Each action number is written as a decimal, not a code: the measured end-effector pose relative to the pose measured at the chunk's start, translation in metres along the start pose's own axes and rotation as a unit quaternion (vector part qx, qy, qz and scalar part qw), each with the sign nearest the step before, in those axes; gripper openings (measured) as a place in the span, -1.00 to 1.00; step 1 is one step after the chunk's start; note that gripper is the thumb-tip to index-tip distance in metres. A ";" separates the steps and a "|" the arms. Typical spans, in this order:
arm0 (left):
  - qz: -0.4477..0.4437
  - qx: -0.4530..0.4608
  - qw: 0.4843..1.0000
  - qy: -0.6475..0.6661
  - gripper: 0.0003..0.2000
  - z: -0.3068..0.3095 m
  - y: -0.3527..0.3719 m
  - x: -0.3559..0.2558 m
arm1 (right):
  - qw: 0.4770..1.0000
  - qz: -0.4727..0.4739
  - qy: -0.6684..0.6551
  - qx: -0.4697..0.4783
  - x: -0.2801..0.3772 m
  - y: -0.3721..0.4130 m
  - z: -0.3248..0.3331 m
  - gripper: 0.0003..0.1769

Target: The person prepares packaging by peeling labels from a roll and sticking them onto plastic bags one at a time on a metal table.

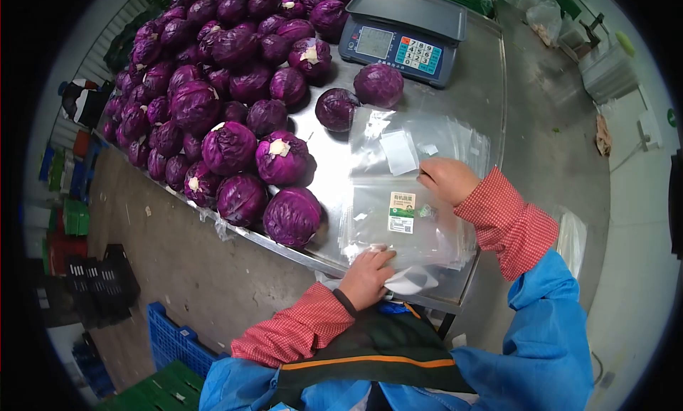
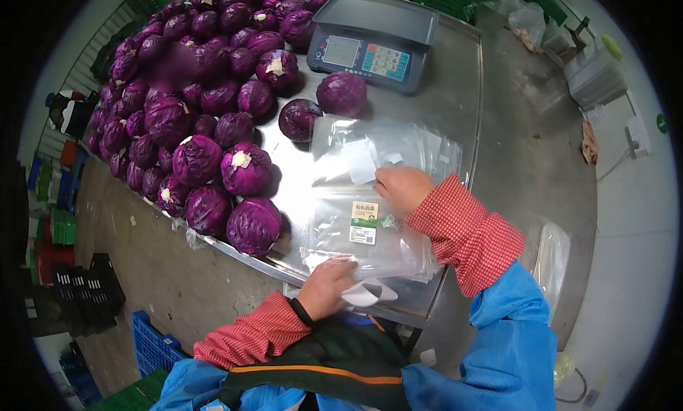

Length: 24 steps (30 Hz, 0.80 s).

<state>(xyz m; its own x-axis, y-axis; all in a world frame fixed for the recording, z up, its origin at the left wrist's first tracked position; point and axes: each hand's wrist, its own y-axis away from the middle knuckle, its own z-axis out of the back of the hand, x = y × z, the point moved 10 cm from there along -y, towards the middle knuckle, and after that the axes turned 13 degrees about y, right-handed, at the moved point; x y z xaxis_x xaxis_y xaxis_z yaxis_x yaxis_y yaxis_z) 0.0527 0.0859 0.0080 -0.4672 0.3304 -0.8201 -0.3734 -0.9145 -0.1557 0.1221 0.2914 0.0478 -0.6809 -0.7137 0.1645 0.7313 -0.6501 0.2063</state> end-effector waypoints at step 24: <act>0.189 -0.032 0.957 0.217 -0.62 0.017 0.006 0.043 | 0.914 0.025 -0.398 -0.067 0.071 0.051 0.112 -0.74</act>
<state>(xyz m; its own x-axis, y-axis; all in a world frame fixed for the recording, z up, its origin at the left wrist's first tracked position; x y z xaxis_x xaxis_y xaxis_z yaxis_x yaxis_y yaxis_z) 0.0165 0.0987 -0.0184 -0.1762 -0.1424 -0.9740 -0.1865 -0.9667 0.1751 0.1068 0.2368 0.1776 -0.4204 -0.3622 0.8319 0.7243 -0.6862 0.0673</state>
